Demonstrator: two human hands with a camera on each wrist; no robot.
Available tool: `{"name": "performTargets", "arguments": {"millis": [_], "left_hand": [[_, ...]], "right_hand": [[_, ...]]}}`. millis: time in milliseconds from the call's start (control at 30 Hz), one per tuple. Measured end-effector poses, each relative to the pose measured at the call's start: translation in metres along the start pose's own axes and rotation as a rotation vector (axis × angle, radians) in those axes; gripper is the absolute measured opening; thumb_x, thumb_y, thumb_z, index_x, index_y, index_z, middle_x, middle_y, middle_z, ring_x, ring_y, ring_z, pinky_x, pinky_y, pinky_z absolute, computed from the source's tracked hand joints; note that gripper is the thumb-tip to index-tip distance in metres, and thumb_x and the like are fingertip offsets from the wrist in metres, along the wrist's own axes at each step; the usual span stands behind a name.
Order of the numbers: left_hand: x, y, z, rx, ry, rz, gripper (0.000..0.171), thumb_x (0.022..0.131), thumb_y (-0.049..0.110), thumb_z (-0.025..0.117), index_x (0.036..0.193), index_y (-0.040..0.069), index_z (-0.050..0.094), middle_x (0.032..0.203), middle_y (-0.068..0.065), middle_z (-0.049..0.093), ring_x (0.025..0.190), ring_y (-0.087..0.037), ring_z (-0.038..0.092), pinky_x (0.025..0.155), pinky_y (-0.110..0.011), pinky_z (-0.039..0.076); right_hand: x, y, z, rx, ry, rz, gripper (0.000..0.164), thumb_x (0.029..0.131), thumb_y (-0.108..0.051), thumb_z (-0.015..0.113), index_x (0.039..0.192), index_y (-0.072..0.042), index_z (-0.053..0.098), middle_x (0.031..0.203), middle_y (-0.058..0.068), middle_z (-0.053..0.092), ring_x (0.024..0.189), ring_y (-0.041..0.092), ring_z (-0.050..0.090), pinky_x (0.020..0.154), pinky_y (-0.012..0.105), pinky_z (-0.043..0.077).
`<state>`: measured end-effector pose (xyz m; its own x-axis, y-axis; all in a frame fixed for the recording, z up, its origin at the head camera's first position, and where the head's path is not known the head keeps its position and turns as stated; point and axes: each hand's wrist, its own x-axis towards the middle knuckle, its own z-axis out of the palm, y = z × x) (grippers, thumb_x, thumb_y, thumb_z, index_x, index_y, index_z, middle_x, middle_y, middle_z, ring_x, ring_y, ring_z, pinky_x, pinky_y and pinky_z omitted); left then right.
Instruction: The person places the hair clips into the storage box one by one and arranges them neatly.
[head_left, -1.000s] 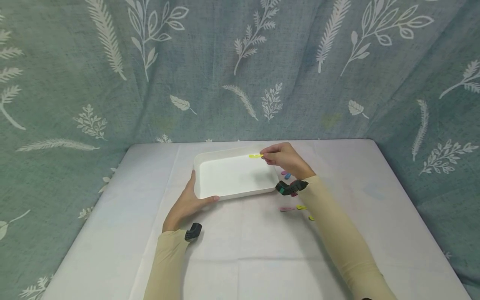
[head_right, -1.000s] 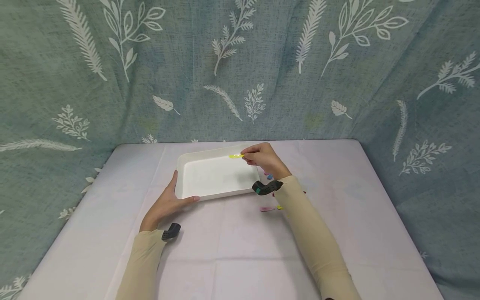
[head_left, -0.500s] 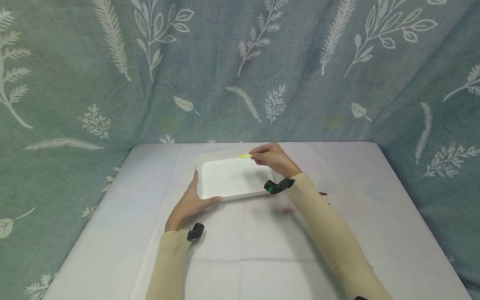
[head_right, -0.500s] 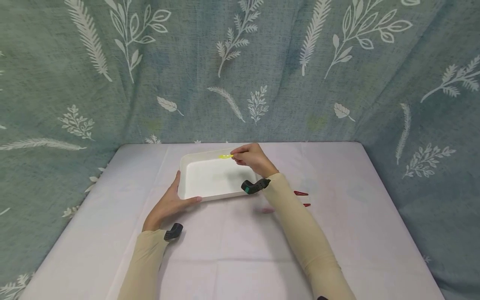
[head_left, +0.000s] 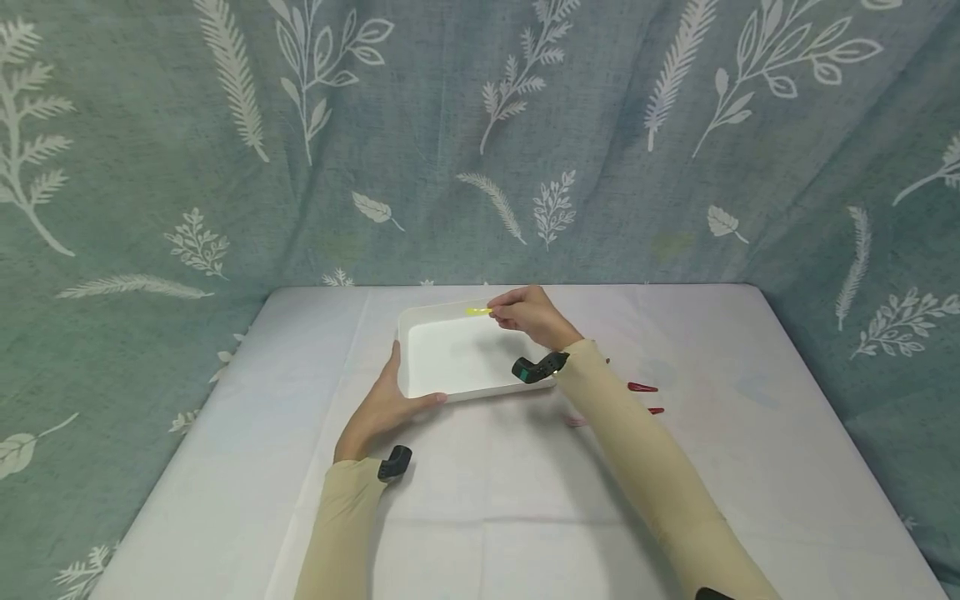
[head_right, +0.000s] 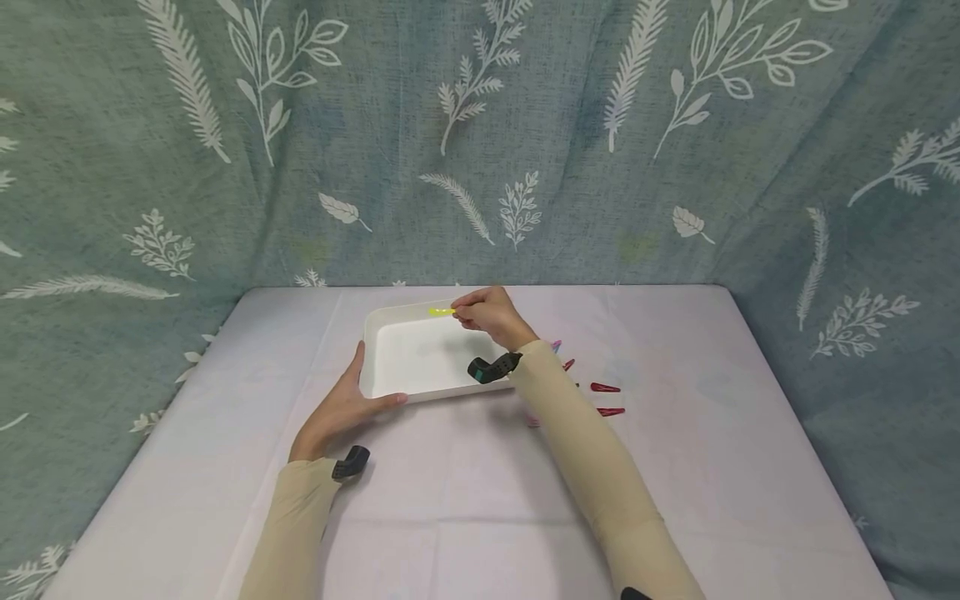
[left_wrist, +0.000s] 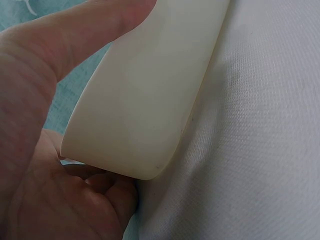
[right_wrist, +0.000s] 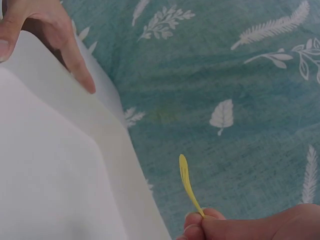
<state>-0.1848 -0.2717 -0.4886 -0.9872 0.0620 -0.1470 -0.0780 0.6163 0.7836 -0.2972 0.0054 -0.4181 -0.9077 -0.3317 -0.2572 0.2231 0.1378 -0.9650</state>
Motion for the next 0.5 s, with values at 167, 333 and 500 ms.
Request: {"name": "performTargets", "arguments": {"millis": [167,333,500], "left_hand": [[0.0,0.0,0.001,-0.022,0.004,0.028,0.142,0.074,0.055,0.089,0.166,0.026,-0.016,0.176,-0.008,0.008,0.161,-0.035,0.02,0.127,-0.063,0.023],[0.0,0.0,0.0,-0.033,0.007,0.035,0.142,0.074,0.054,0.09,0.166,0.024,-0.015,0.176,-0.008,0.008,0.161,-0.033,0.019,0.127,-0.062,0.023],[0.0,0.0,-0.001,-0.038,0.003,0.024,0.144,0.073,0.056,0.09,0.166,0.022,-0.015,0.176,-0.008,0.006,0.161,-0.033,0.017,0.128,-0.061,0.022]], "right_hand": [[0.008,0.005,0.009,0.011,0.004,0.025,0.024,0.101,-0.001,0.062,0.122,0.007,0.07,0.121,0.017,0.07,0.126,0.039,0.063,0.08,0.02,0.058],[0.015,0.008,0.017,0.017,0.0,0.028,0.024,0.101,-0.001,0.062,0.121,0.008,0.07,0.121,0.017,0.07,0.131,0.041,0.06,0.076,0.018,0.057],[0.021,0.015,0.02,0.016,0.006,0.037,0.023,0.1,0.0,0.063,0.12,0.008,0.07,0.12,0.017,0.07,0.128,0.039,0.063,0.078,0.019,0.057]]}}
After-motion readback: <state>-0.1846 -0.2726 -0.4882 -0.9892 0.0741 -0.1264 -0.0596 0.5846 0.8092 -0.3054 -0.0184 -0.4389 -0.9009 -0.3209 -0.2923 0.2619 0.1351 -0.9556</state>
